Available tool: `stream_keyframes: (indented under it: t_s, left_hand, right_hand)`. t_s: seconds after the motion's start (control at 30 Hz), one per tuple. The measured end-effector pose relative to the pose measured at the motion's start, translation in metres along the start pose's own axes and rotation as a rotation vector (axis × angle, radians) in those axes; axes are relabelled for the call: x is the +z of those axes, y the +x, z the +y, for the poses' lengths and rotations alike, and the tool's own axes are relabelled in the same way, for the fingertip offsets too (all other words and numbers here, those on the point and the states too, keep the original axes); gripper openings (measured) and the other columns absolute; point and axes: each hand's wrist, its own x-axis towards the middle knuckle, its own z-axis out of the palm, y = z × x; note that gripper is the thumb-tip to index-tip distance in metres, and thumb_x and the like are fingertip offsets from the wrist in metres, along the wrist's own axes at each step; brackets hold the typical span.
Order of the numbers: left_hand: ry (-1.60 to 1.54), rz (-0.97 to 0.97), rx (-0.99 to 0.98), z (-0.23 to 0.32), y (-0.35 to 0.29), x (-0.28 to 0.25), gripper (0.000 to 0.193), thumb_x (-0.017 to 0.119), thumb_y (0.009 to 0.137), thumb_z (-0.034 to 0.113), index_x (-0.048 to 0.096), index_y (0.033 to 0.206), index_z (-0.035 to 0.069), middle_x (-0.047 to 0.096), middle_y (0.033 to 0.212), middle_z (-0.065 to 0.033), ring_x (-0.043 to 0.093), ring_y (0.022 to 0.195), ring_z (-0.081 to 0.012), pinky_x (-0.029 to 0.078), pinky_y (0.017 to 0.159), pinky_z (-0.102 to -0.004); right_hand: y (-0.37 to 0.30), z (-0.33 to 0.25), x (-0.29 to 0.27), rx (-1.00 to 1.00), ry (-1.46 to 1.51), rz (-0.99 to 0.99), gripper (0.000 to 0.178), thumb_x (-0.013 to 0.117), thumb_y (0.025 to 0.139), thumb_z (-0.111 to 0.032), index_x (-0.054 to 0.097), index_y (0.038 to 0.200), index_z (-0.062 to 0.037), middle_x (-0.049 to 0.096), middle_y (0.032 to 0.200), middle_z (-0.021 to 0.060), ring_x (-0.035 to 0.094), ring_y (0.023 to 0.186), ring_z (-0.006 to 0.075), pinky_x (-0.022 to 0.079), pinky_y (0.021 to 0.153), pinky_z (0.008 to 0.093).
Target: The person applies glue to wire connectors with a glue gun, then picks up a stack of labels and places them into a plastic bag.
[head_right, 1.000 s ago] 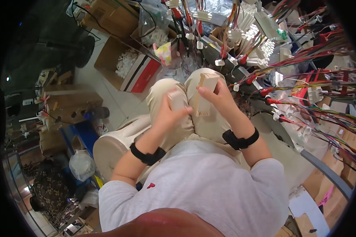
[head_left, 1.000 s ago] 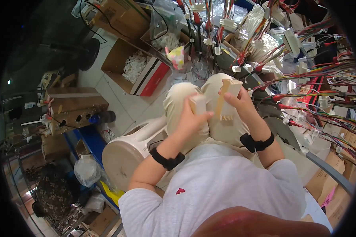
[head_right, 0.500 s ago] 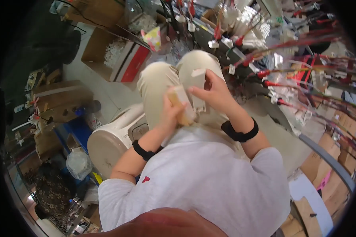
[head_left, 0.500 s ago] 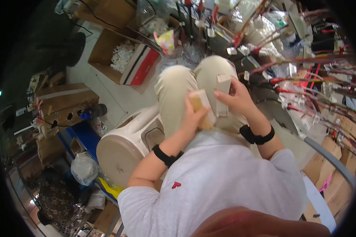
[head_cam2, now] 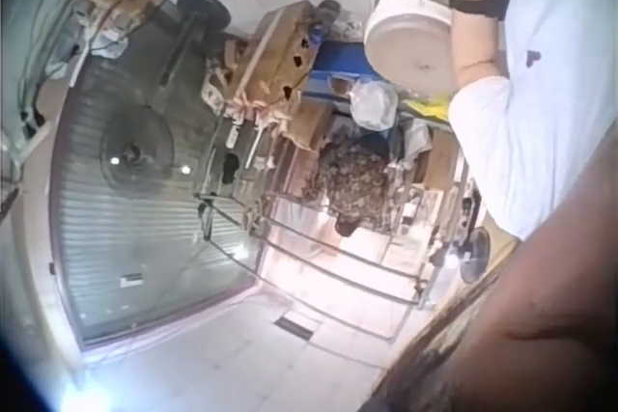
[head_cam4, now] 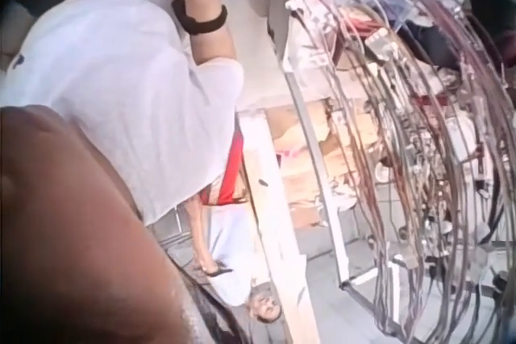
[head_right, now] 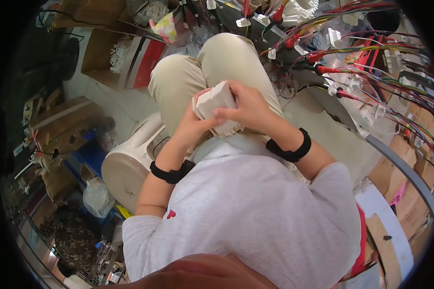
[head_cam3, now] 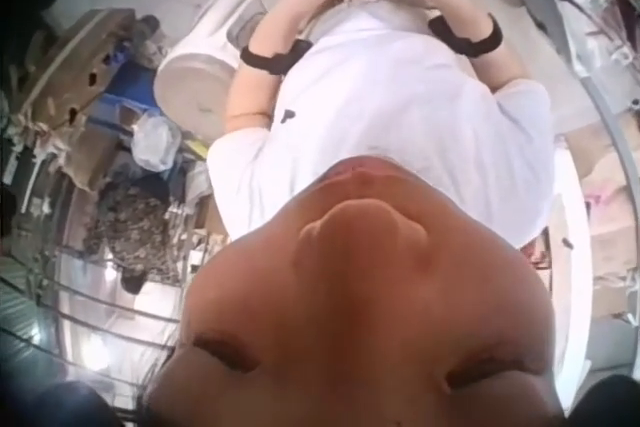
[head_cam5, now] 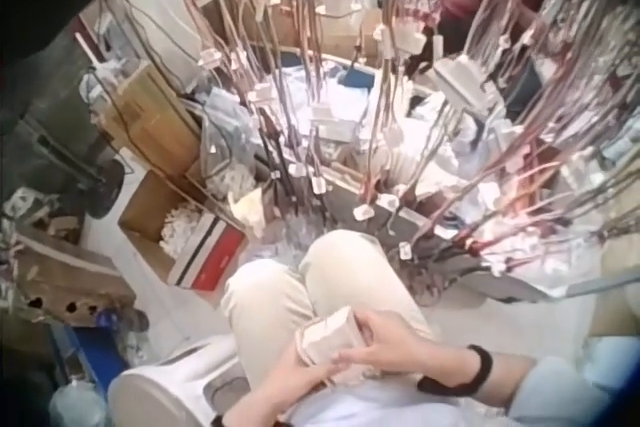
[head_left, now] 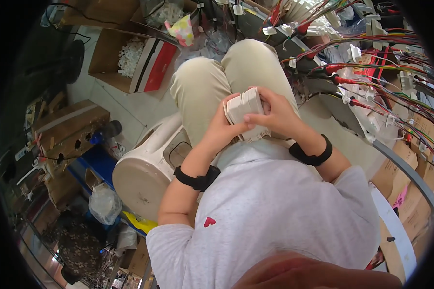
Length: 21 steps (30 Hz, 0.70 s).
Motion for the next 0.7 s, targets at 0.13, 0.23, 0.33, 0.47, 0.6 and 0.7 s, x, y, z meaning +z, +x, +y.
stream_keyframes:
  t_s: [0.13,0.23,0.33,0.47,0.6,0.7]
  left_hand:
    - [0.064,-0.032,0.003,-0.002,-0.002,-0.002,0.073,0.073,0.071,0.002,0.036,0.134,0.005,0.051,0.124,-0.0086,0.051,0.114,-0.0182,0.046,0.094,-0.0335]
    - [0.095,-0.03,0.029,0.001,0.0,-0.003,0.073,0.075,0.07,0.004,0.037,0.132,0.004,0.051,0.123,-0.0086,0.052,0.113,-0.018,0.046,0.093,-0.0323]
    - [0.084,-0.027,0.058,0.006,0.0,-0.002,0.071,0.075,0.07,0.004,0.038,0.131,0.005,0.051,0.122,-0.0085,0.051,0.113,-0.0174,0.046,0.093,-0.0322]
    - [0.071,-0.007,0.105,0.004,0.0,-0.003,0.071,0.076,0.071,0.006,0.038,0.132,0.005,0.051,0.122,-0.0084,0.051,0.112,-0.0169,0.045,0.094,-0.0327]
    - [0.074,0.007,0.114,0.002,0.001,-0.003,0.072,0.077,0.071,0.007,0.038,0.132,0.004,0.051,0.123,-0.0091,0.051,0.112,-0.0173,0.045,0.094,-0.0326]
    - [0.096,-0.002,0.105,0.002,0.001,-0.005,0.074,0.078,0.07,0.008,0.038,0.132,0.003,0.051,0.123,-0.0095,0.051,0.113,-0.0177,0.045,0.095,-0.0326]
  right_hand:
    - [-0.006,-0.005,0.001,0.039,0.065,-0.04,0.058,0.079,0.071,-0.029,0.055,0.115,0.0,0.063,0.096,0.0108,0.059,0.082,0.0179,0.048,0.074,0.0299]
    - [-0.007,-0.012,-0.001,0.086,0.011,-0.061,0.056,0.079,0.071,-0.03,0.056,0.113,-0.0003,0.062,0.092,0.0096,0.057,0.078,0.016,0.047,0.071,0.0289]
    - [-0.005,0.006,0.003,0.057,0.125,-0.082,0.053,0.076,0.076,-0.015,0.051,0.119,0.001,0.057,0.102,0.0023,0.055,0.088,0.0062,0.046,0.073,0.0211]
    - [-0.001,0.007,0.0,0.084,0.218,-0.131,0.054,0.076,0.076,-0.014,0.049,0.121,0.0005,0.056,0.104,0.0026,0.055,0.088,0.0067,0.047,0.072,0.0219]
    - [-0.001,0.003,0.0,0.032,0.018,-0.135,0.059,0.077,0.075,-0.014,0.047,0.124,0.001,0.055,0.105,0.004,0.055,0.086,0.0065,0.046,0.071,0.0219]
    - [-0.003,-0.001,0.003,0.041,0.067,-0.091,0.064,0.078,0.074,-0.016,0.045,0.127,0.0009,0.053,0.104,0.0036,0.053,0.08,0.0062,0.046,0.067,0.0211]
